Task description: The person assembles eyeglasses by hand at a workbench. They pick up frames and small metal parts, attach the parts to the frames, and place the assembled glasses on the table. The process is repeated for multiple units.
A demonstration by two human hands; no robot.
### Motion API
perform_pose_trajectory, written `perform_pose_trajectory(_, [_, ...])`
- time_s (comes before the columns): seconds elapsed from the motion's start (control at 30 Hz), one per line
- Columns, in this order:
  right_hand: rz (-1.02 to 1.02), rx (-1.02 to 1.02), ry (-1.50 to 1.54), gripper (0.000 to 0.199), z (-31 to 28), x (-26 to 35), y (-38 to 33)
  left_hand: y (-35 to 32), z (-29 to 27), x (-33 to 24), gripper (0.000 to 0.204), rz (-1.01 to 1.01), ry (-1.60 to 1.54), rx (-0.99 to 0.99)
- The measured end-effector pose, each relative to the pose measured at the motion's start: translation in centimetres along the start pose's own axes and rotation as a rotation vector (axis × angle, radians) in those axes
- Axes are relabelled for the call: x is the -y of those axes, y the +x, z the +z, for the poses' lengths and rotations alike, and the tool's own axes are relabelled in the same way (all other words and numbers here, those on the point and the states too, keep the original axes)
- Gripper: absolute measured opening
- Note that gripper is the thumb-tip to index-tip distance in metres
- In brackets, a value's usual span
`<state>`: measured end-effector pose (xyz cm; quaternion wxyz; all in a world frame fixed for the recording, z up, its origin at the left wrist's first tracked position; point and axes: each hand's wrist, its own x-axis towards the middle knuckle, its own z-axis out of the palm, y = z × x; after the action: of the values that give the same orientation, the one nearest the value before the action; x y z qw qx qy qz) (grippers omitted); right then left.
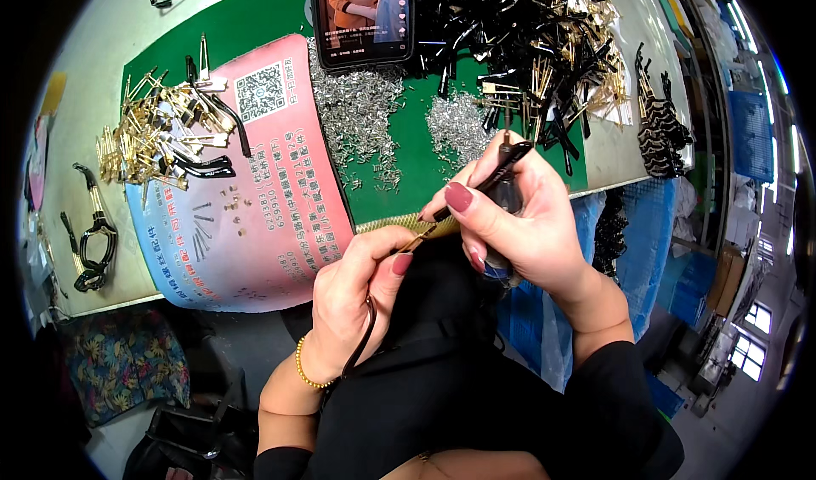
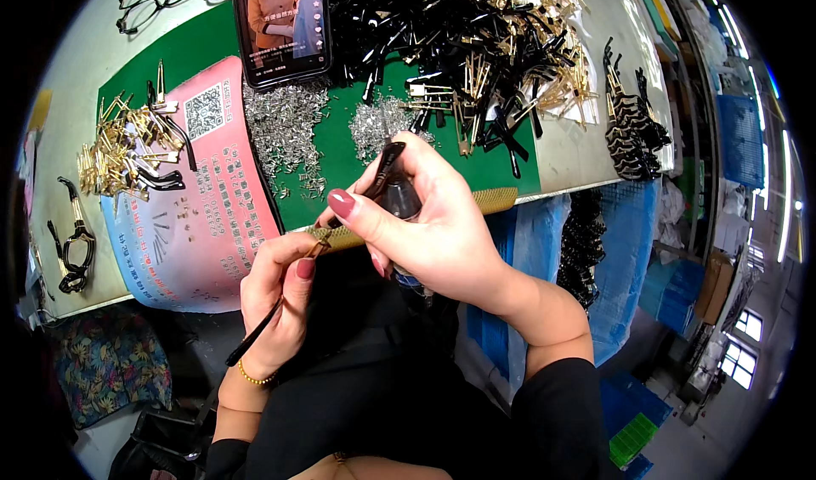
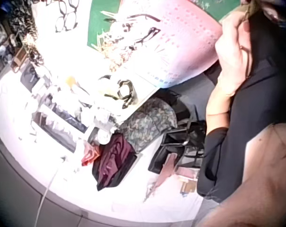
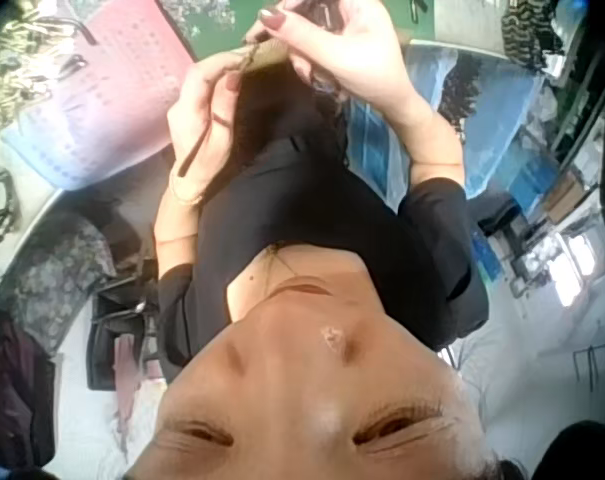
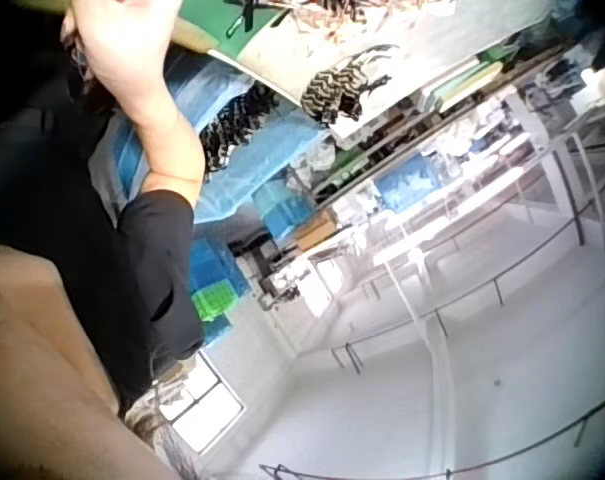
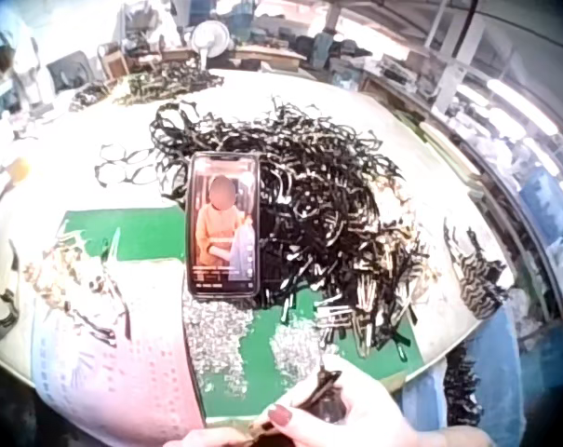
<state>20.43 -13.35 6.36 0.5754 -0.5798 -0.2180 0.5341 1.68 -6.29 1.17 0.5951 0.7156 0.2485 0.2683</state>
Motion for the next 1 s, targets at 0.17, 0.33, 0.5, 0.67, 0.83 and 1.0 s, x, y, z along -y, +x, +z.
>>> perform_pose_trajectory(0.17, [0.029,-0.004,-0.033,0.023,0.5,-0.3,0.0,0.1,-0.3,0.6,0.013,0.061,0.069,-0.013])
perform_pose_trajectory(0.33, [-0.02,-0.015,-0.141,0.026,0.7,-1.5,-0.8,0.0,0.2,0.2,0.011,0.097,0.227,0.007])
perform_pose_trajectory(0.5, [-0.247,0.124,-0.725,0.033,-2.7,-1.7,-1.0,0.1,-0.1,-0.1,0.011,-0.008,0.266,0.137])
perform_pose_trajectory(0.67, [-0.233,0.195,-1.429,0.035,-4.8,1.2,-1.7,0.0,-0.8,0.1,0.017,-0.327,-0.034,-0.023])
perform_pose_trajectory(0.83, [-0.269,0.216,-1.607,0.043,-5.3,0.9,-1.6,0.6,0.2,-0.5,0.021,-0.363,-0.23,-0.04])
perform_pose_trajectory(1.0, [-0.327,0.214,-1.557,0.044,-5.6,0.4,-1.3,1.3,1.3,-0.3,0.021,-0.361,-0.382,0.026])
